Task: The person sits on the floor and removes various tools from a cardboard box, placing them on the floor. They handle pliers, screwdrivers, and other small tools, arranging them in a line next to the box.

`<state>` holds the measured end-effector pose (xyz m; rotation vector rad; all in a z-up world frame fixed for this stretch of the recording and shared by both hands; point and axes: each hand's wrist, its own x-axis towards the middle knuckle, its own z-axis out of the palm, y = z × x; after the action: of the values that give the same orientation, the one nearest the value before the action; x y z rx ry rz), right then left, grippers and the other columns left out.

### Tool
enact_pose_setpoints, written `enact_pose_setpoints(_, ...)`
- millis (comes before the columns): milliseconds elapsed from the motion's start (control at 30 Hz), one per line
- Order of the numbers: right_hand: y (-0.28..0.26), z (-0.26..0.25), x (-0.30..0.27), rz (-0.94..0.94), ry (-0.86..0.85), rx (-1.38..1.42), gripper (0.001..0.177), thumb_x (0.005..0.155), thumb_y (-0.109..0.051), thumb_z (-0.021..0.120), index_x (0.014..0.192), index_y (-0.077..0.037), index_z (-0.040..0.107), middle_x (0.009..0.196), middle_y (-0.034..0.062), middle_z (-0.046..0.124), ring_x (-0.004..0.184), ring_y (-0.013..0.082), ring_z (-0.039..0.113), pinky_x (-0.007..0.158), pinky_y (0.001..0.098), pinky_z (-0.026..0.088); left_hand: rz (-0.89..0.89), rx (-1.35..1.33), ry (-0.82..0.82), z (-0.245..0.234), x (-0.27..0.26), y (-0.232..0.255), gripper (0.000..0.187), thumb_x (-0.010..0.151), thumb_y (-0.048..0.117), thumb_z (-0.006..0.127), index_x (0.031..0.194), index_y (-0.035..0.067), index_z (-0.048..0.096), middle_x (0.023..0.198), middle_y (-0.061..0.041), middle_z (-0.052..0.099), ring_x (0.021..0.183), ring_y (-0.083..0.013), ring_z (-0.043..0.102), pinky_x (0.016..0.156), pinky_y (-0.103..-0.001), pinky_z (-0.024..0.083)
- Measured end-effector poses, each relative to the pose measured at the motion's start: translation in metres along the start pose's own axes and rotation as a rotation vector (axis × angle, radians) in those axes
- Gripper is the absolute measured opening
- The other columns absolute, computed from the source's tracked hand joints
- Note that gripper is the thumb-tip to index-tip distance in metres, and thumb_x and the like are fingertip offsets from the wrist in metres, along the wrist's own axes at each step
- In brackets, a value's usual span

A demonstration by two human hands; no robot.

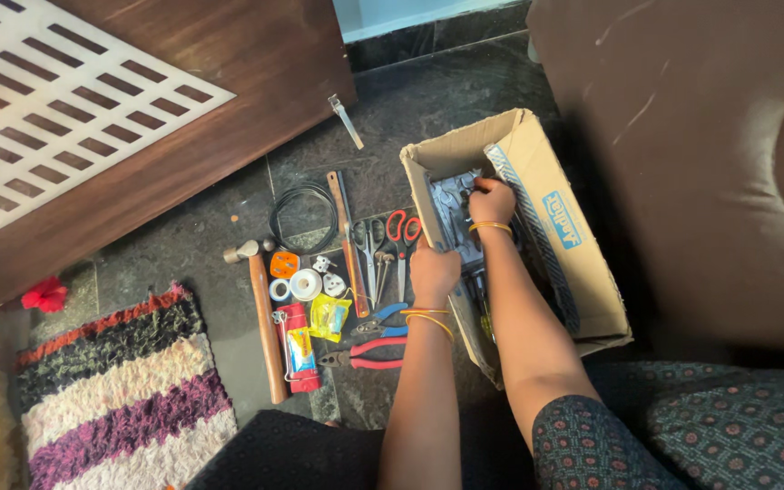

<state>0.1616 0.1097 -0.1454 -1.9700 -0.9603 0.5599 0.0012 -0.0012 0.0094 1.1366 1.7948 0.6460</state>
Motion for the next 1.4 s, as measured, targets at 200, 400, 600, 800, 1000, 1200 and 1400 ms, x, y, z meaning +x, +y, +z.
enact_pose_setpoints(200,0.017,0.014,0.002,0.103,-0.014,0.648,0.033,0.078,0.007,0.057,0.100,0.004,0.081,0.094,0.0101,0.078,0.085,0.0176,0.071,0.081,0.0244,0.053,0.019,0.026,0.014,0.000,-0.001,0.003,0.046,0.076,0.016,0.061,0.121,0.008,0.067,0.106,-0.024,0.073,0.105,-0.0434,0.068,0.095,-0.050,0.052)
enact_pose_setpoints(400,0.020,-0.011,-0.001,0.333,-0.373,1.043,0.030,0.083,0.005,0.058,0.108,0.005,0.075,0.110,0.0154,0.074,0.095,0.0241,0.071,0.088,0.0347,0.056,-0.005,0.019,0.026,0.007,0.003,-0.007,0.046,0.076,0.017,0.062,0.122,0.008,0.067,0.106,-0.024,0.073,0.104,-0.0428,0.068,0.093,-0.050,0.053)
enact_pose_setpoints(600,-0.032,-0.079,-0.036,0.228,-0.655,1.050,0.022,0.084,0.004,0.058,0.099,0.009,0.074,0.109,0.0200,0.075,0.101,0.0289,0.073,0.094,0.0420,0.058,0.078,-0.277,0.043,0.029,0.023,-0.061,0.055,0.081,0.028,0.075,0.128,0.004,0.063,0.105,-0.015,0.076,0.098,-0.0283,0.074,0.089,-0.039,0.055)
enact_pose_setpoints(800,-0.119,-0.131,-0.079,0.068,-0.773,0.834,0.022,0.085,0.004,0.060,0.102,0.010,0.074,0.105,0.0194,0.075,0.099,0.0274,0.072,0.092,0.0384,0.057,0.246,-0.744,0.028,0.018,0.046,-0.083,0.043,0.095,0.020,0.070,0.132,0.000,0.062,0.110,-0.010,0.074,0.094,-0.0185,0.072,0.083,-0.031,0.057)
enact_pose_setpoints(1000,-0.169,-0.114,-0.135,-0.052,-0.928,0.626,0.027,0.085,0.004,0.059,0.105,0.008,0.076,0.103,0.0171,0.077,0.094,0.0222,0.074,0.088,0.0327,0.059,0.100,-0.972,-0.223,-0.041,0.006,-0.055,0.035,0.103,0.025,0.048,0.127,0.006,0.064,0.097,-0.008,0.073,0.077,-0.0185,0.072,0.064,-0.034,0.061)
enact_pose_setpoints(1200,-0.154,-0.058,-0.180,0.040,-0.967,0.532,0.025,0.088,0.001,0.061,0.109,0.005,0.073,0.093,0.0115,0.074,0.077,0.0168,0.071,0.072,0.0277,0.059,-0.064,-0.695,0.150,-0.053,-0.030,-0.067,0.030,0.101,0.023,0.052,0.117,0.003,0.068,0.091,-0.013,0.073,0.074,-0.0283,0.074,0.059,-0.039,0.059)
enact_pose_setpoints(1400,-0.110,0.002,-0.207,0.140,-0.970,0.427,0.021,0.090,-0.005,0.066,0.110,0.000,0.073,0.086,0.0062,0.073,0.068,0.0135,0.066,0.061,0.0260,0.053,-0.034,-0.303,0.418,-0.064,-0.030,-0.121,0.032,0.090,0.023,0.066,0.116,0.006,0.073,0.105,-0.021,0.075,0.100,-0.0362,0.071,0.085,-0.044,0.054)
